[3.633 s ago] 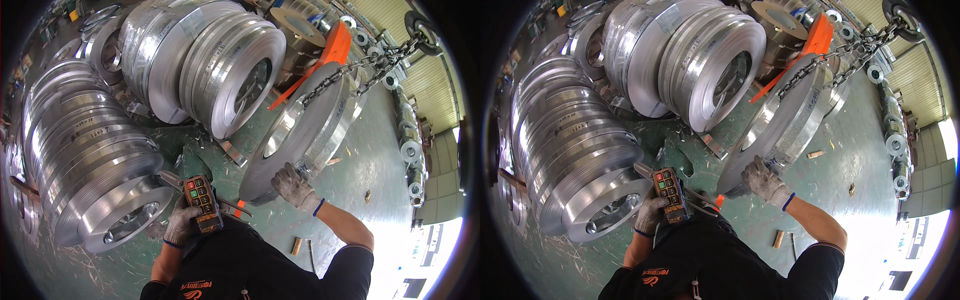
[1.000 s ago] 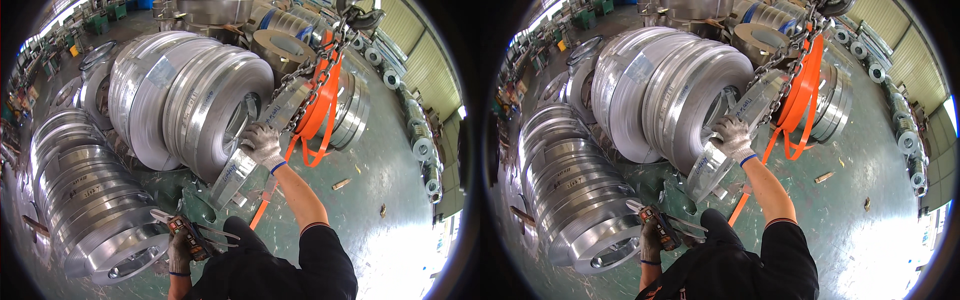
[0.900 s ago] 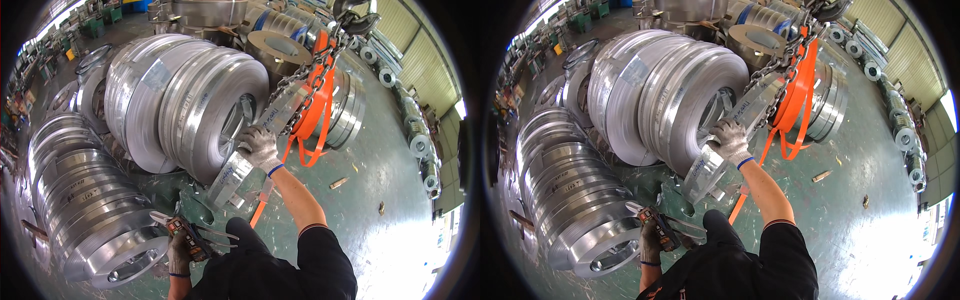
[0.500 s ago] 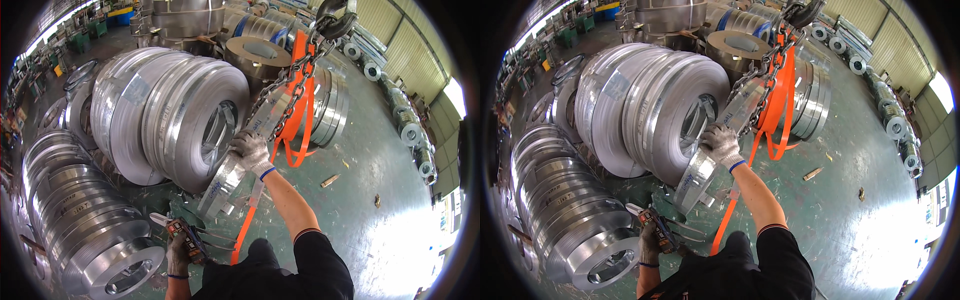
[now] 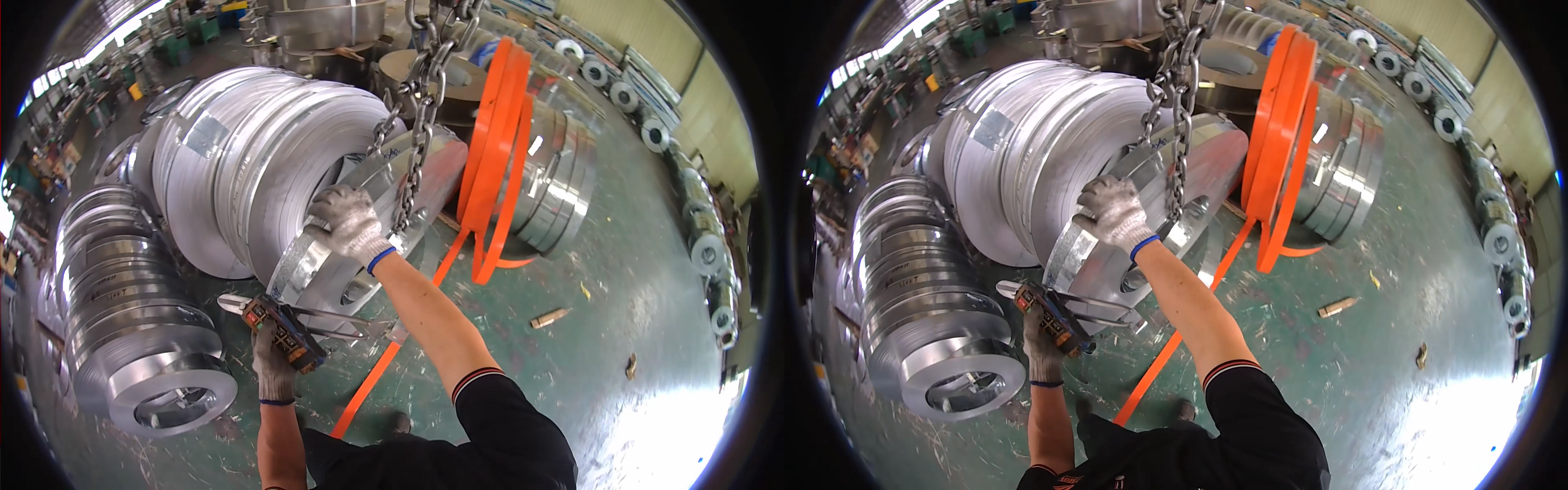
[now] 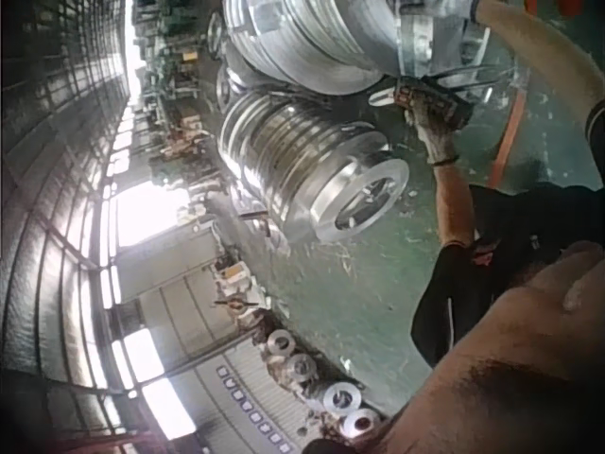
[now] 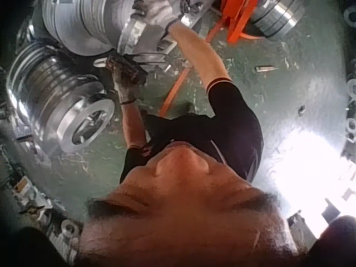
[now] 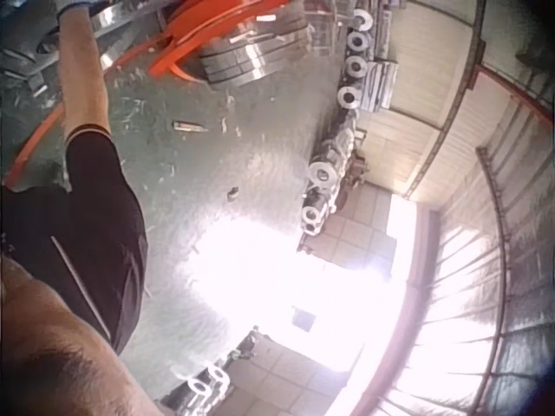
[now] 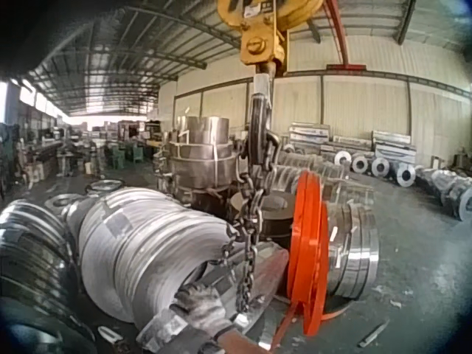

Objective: Operating an industrial overhead crane to lift, maneuver, and position heavy metal coils in a warehouse.

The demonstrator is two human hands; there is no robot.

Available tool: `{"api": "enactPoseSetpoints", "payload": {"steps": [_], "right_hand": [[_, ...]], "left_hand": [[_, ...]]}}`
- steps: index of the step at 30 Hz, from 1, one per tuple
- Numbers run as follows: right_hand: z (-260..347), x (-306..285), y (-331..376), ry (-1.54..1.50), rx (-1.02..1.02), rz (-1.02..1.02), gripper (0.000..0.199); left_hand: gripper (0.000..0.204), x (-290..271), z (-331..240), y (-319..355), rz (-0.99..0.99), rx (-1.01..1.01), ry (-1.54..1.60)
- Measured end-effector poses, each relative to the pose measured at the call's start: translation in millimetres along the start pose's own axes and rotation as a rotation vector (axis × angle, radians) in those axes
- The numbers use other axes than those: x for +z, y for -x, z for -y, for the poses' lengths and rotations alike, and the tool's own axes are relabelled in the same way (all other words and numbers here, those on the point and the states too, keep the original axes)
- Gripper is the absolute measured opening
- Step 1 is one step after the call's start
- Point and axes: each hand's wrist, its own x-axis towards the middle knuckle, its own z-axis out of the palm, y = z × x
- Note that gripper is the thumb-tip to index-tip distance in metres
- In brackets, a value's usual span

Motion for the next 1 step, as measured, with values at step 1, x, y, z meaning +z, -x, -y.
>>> {"api": "enactPoseSetpoints", "payload": {"steps": [1], "right_hand": [[-12.6, -13.9, -3.1, -0.027, 0.040, 0.058, 0.049]], "left_hand": [[0.047, 10.6, 6.3, 1.4, -0.011, 0.025, -0.001]]}}
